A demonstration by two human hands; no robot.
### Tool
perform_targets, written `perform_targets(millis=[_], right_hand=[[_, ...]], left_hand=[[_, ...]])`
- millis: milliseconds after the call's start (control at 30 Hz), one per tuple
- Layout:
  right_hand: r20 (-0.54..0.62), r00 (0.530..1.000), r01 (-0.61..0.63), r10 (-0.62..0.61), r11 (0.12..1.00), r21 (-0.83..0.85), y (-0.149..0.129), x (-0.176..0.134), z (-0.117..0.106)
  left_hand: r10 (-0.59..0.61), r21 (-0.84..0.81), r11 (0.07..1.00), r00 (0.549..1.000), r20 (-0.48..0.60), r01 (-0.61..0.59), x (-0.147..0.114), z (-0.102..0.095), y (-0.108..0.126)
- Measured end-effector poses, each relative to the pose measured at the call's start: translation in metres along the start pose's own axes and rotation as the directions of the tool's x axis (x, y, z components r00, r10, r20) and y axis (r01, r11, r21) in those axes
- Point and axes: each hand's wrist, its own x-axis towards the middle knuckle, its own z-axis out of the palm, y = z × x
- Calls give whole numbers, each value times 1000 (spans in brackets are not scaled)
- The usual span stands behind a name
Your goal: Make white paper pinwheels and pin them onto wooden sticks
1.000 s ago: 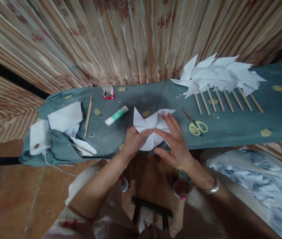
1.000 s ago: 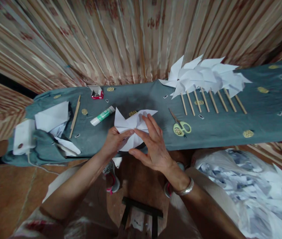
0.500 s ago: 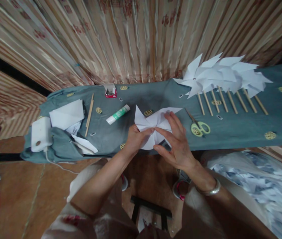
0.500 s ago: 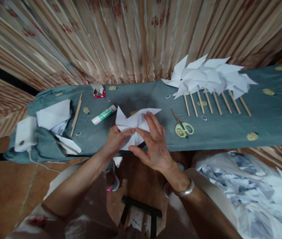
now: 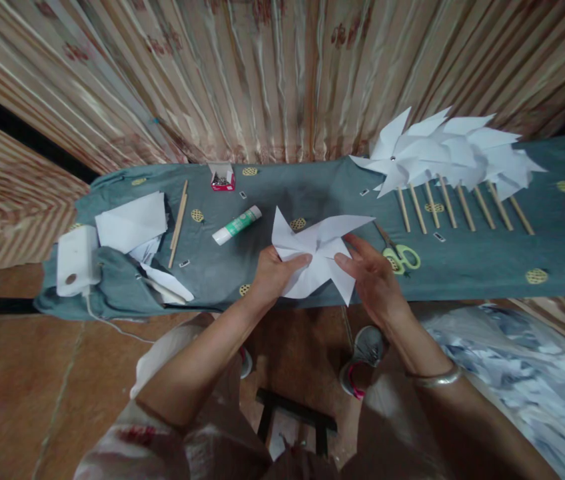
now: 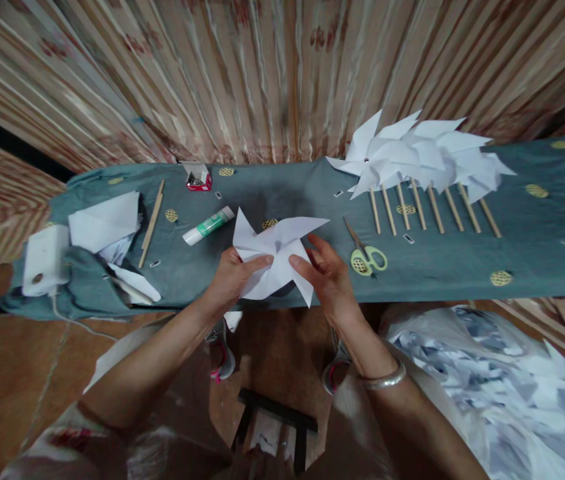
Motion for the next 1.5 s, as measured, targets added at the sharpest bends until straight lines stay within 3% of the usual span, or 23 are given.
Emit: perform_targets(millis=[133,433,733,967,1133,1500], right_hand=[[28,1000,6,-5,1000,-29,-7,0,7],[-66,997,30,-49,964,-264,-2,2,6],[-82,995,34,-57,964,-263,4,4,8],[-120,992,-67,47,984,-164,0,1,13],[-88,989,-123,118,991,-52,-1,0,15],[51,979,-203,198,975,96,-2,0,18]], left_hand=[[10,8,1000,1000,26,-10,-2,2,-6],[51,48,997,996,78,-55,-4,2,-11],[-2,58,998,990,140,-6,-9,-1,-8],[-2,164,986,979,205,-33,-6,-7,-6],[64,260,960,986,155,-103,-6,-10,-2],[117,261,953,981,154,-154,-7,-14,0]])
